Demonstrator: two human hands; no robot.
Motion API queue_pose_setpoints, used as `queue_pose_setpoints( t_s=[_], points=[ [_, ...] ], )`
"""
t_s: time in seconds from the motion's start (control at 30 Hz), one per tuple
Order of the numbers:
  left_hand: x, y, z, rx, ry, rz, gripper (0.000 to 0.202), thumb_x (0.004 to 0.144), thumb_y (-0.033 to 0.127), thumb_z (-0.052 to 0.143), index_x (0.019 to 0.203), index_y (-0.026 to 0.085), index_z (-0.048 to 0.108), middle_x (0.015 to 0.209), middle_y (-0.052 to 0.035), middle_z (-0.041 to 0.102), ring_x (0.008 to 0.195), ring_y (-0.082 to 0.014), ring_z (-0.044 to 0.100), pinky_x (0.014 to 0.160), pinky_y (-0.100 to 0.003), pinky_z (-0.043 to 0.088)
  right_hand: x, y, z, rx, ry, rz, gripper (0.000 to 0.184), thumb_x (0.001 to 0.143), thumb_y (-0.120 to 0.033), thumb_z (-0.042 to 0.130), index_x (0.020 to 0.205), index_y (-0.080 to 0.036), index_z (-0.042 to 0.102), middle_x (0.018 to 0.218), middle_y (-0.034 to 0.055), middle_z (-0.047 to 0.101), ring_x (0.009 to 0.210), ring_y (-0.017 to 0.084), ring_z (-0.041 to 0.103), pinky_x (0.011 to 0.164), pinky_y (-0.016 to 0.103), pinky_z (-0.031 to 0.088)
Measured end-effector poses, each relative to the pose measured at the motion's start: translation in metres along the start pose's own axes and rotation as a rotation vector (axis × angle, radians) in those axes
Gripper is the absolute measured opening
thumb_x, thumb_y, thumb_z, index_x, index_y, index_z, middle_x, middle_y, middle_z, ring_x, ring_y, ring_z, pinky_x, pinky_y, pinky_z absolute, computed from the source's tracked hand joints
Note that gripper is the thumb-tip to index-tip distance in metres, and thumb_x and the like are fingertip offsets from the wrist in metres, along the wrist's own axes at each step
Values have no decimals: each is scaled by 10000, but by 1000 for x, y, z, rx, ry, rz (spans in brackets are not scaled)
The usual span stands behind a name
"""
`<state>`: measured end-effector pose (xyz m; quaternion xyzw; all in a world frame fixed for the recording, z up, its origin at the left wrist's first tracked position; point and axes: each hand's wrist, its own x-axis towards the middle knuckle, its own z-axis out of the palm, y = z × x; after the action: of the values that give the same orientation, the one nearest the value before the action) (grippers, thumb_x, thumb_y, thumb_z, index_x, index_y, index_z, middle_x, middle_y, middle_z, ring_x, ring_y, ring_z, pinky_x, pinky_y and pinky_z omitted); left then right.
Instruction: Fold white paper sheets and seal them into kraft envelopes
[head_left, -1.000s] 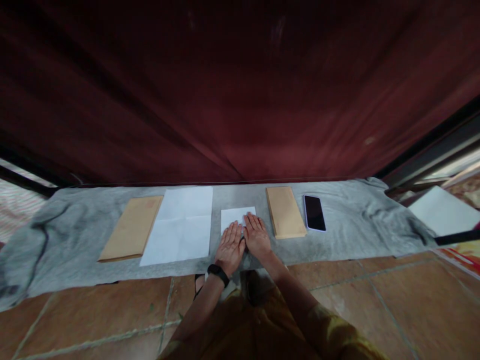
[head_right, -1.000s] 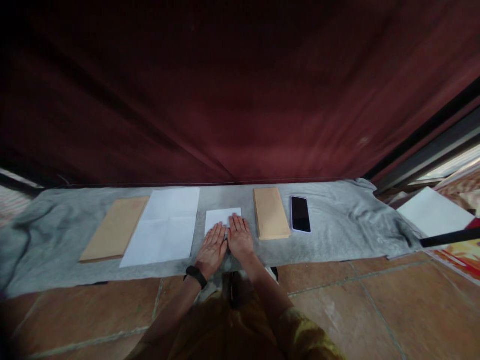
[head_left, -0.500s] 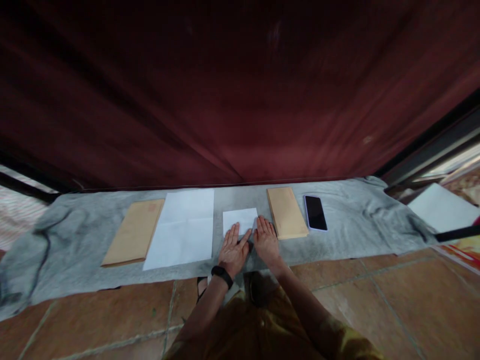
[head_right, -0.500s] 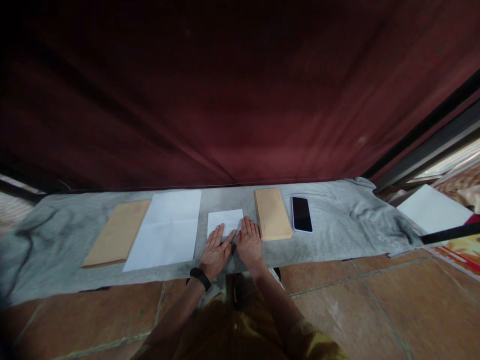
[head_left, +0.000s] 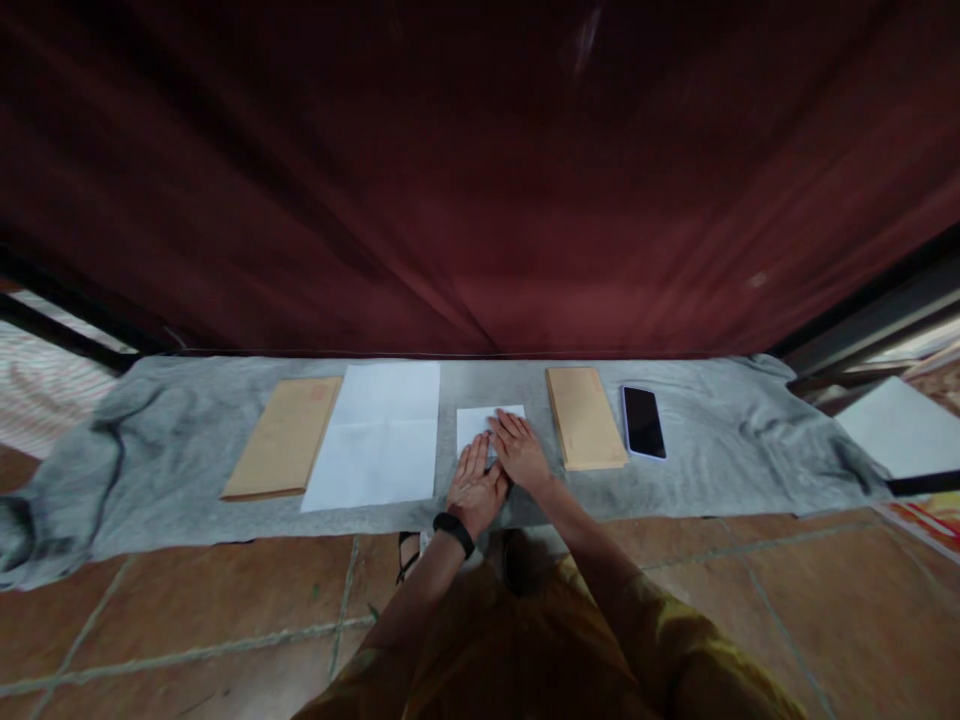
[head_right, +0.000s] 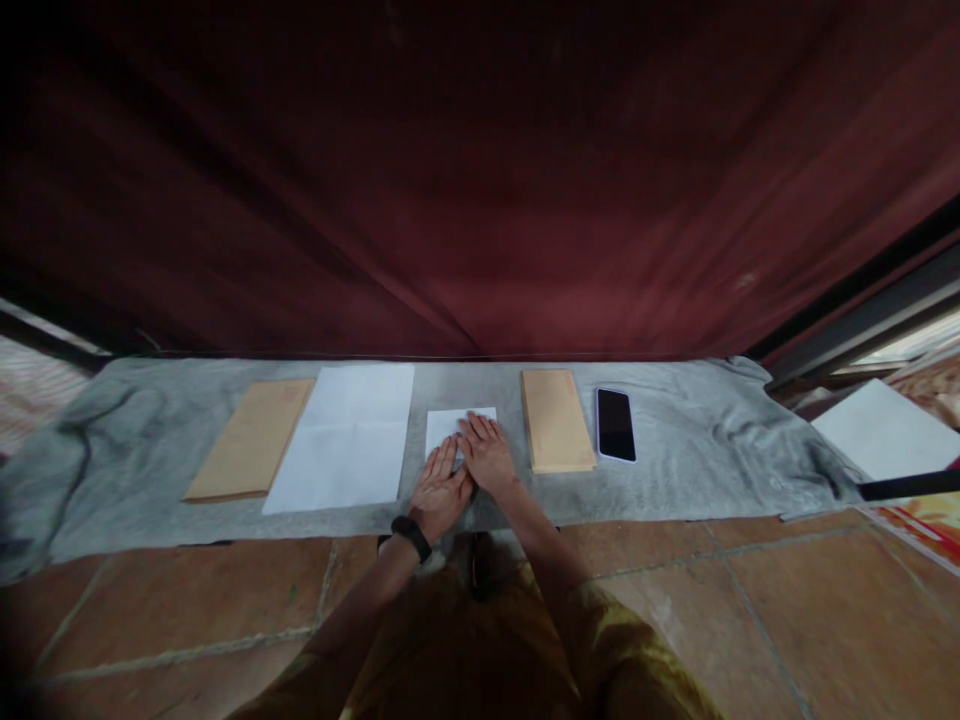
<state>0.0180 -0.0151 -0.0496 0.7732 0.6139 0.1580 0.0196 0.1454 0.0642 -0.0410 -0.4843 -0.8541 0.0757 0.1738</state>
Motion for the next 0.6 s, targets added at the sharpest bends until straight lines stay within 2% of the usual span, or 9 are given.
queue_pose_setpoints(
  t_s=[0.1,0.27,0.47,0.6],
  points=[
    [1,1,0,-19,5,-10,429,947,249,466,1344,189,617,1638,-124,310,1533,-283,239,1235,-535,276,1,4,2,-29,6,33,450,1064,-327,383,1481,-209,500,1579,87,423,1461,228,393,1208,445,299],
    [1,2,-2,-15,-26,-9,465,945,264,480,1391,171,570,1648,-136,285,1535,-286,229,1243,-502,261,1,4,5,-56,22,64,463,1065,-347,367,1495,-219,483,1598,90,390,1463,242,388,1204,455,286],
    [1,2,0,2,-18,-2,567,947,278,488,1509,221,442,1663,-106,251,1537,-292,220,1249,-514,237,-2,13,2,-68,45,109,485,1069,-344,329,1507,-186,464,1580,117,418,1456,260,386,1200,480,270],
    [1,2,0,17,-19,-10,593,952,272,463,1537,202,391,1656,-117,263,1534,-285,231,1245,-514,247,-7,20,0,-75,52,124,489,1068,-322,323,1517,-169,442,1574,118,431,1451,256,385,1199,480,266]
  ],
)
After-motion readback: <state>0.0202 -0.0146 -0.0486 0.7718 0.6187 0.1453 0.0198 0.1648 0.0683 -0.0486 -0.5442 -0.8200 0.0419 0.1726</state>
